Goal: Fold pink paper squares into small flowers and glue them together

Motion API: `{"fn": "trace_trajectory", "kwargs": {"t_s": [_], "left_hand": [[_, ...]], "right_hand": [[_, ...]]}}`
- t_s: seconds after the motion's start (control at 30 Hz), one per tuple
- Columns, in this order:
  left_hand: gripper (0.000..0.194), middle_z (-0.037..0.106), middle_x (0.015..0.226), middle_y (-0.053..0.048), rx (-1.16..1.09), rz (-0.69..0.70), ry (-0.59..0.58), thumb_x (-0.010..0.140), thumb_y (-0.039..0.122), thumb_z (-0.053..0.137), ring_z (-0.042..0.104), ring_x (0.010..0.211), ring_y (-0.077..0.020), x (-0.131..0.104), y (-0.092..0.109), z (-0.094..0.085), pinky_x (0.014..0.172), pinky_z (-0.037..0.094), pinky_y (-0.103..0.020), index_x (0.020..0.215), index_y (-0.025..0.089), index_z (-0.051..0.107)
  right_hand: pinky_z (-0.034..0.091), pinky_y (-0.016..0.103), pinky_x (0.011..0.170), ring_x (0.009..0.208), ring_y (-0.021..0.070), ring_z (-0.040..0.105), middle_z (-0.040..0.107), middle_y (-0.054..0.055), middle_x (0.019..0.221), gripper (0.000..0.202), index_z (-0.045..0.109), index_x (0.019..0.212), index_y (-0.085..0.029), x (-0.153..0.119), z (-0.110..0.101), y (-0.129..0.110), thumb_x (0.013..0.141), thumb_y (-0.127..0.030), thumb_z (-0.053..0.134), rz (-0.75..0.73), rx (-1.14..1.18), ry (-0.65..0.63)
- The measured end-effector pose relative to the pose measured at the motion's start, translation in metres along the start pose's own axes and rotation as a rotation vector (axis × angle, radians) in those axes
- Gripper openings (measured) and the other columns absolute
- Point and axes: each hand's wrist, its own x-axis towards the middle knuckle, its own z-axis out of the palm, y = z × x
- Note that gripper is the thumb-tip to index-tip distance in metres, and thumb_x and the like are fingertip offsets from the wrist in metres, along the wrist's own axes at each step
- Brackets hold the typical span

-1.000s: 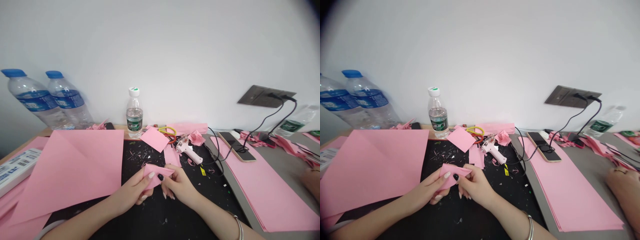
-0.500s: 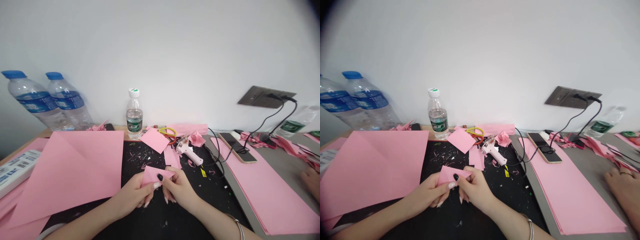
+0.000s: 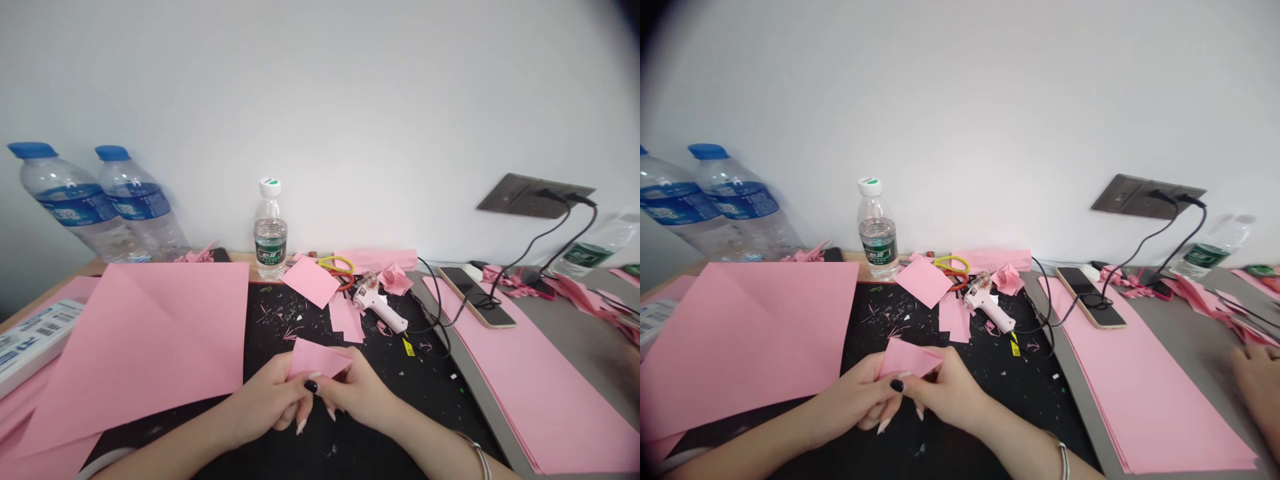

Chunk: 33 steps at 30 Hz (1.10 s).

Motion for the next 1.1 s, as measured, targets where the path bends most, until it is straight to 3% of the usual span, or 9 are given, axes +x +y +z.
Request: {"fn": "trace_trajectory", "kwargs": {"t_s": [0.17, 0.33, 0.67, 0.77, 0.83, 0.87, 0.97, 1.0, 1.1], "left_hand": [[0.042, 0.049, 0.044, 0.006, -0.064, 0.010, -0.003, 0.081, 0.053, 0.052, 0.023, 0.031, -0.0023, 0.000, 0.002, 0.003, 0.033, 0.020, -0.017, 0.082, 0.012, 0.060], [0.044, 0.047, 0.041, 0.005, -0.024, -0.035, 0.047, 0.081, 0.054, 0.051, 0.024, 0.031, -0.0025, 0.000, 0.003, 0.003, 0.034, 0.019, -0.018, 0.060, 0.015, 0.051], [0.029, 0.051, 0.043, 0.007, 0.057, 0.005, 0.123, 0.085, 0.043, 0.049, 0.027, 0.032, -0.0041, 0.001, 0.003, -0.004, 0.035, 0.022, -0.018, 0.071, 0.017, 0.048], [0.030, 0.050, 0.042, 0.007, 0.071, 0.005, 0.176, 0.083, 0.044, 0.050, 0.026, 0.032, -0.0042, 0.000, 0.002, -0.008, 0.035, 0.020, -0.018, 0.068, 0.018, 0.046], [0.034, 0.048, 0.042, 0.007, 0.068, 0.004, 0.215, 0.083, 0.045, 0.050, 0.025, 0.032, -0.0037, 0.000, 0.001, -0.009, 0.036, 0.019, -0.018, 0.063, 0.018, 0.044], [0.036, 0.047, 0.041, 0.007, 0.069, 0.004, 0.218, 0.083, 0.045, 0.050, 0.025, 0.032, -0.0036, 0.000, 0.001, -0.008, 0.036, 0.019, -0.019, 0.061, 0.018, 0.044], [0.034, 0.047, 0.042, 0.007, 0.061, 0.001, 0.166, 0.084, 0.045, 0.049, 0.027, 0.032, -0.0039, 0.000, 0.000, -0.006, 0.036, 0.021, -0.018, 0.065, 0.017, 0.047], [0.032, 0.048, 0.042, 0.007, 0.060, 0.003, 0.146, 0.084, 0.044, 0.048, 0.027, 0.032, -0.0042, 0.000, 0.000, -0.005, 0.036, 0.022, -0.018, 0.069, 0.017, 0.048], [0.028, 0.048, 0.044, 0.008, 0.083, 0.024, 0.130, 0.086, 0.043, 0.048, 0.029, 0.034, -0.0047, 0.000, -0.001, -0.003, 0.037, 0.024, -0.018, 0.076, 0.016, 0.049]], "right_hand": [[0.026, 0.017, 0.031, 0.030, 0.0039, 0.031, 0.039, -0.009, 0.038, 0.043, 0.051, 0.063, -0.015, 0.000, 0.000, 0.002, 0.073, -0.055, 0.063, -0.025, 0.053, 0.033], [0.020, 0.018, 0.030, 0.026, 0.0037, 0.030, 0.039, -0.007, 0.034, 0.054, 0.045, 0.048, -0.017, 0.001, -0.004, 0.004, 0.077, -0.062, 0.052, -0.003, 0.009, 0.079], [0.013, 0.022, 0.031, 0.026, 0.0059, 0.025, 0.033, -0.006, 0.032, 0.055, 0.039, 0.043, -0.020, 0.003, -0.015, 0.004, 0.083, -0.057, 0.046, -0.047, -0.079, 0.249], [0.012, 0.023, 0.032, 0.027, 0.0060, 0.022, 0.030, -0.006, 0.031, 0.055, 0.040, 0.044, -0.021, 0.005, -0.027, 0.004, 0.086, -0.057, 0.042, -0.130, -0.019, 0.449], [0.017, 0.023, 0.034, 0.029, 0.0066, 0.024, 0.032, -0.007, 0.034, 0.052, 0.040, 0.050, -0.021, 0.007, -0.033, 0.003, 0.087, -0.057, 0.040, -0.190, 0.019, 0.572], [0.019, 0.023, 0.035, 0.030, 0.0070, 0.026, 0.035, -0.006, 0.035, 0.052, 0.043, 0.052, -0.021, 0.007, -0.034, 0.002, 0.087, -0.059, 0.039, -0.196, -0.012, 0.527], [0.021, 0.021, 0.035, 0.031, 0.0068, 0.033, 0.044, -0.006, 0.039, 0.046, 0.045, 0.060, -0.020, 0.005, -0.028, 0.000, 0.076, -0.062, 0.055, -0.098, -0.111, 0.187], [0.022, 0.020, 0.035, 0.031, 0.0067, 0.034, 0.045, -0.006, 0.039, 0.045, 0.044, 0.060, -0.020, 0.005, -0.024, -0.001, 0.077, -0.059, 0.056, -0.077, -0.123, 0.137], [0.023, 0.020, 0.036, 0.029, 0.0058, 0.032, 0.040, -0.006, 0.035, 0.049, 0.046, 0.054, -0.018, 0.003, -0.016, 0.000, 0.084, -0.057, 0.047, -0.081, -0.149, 0.143]]}}
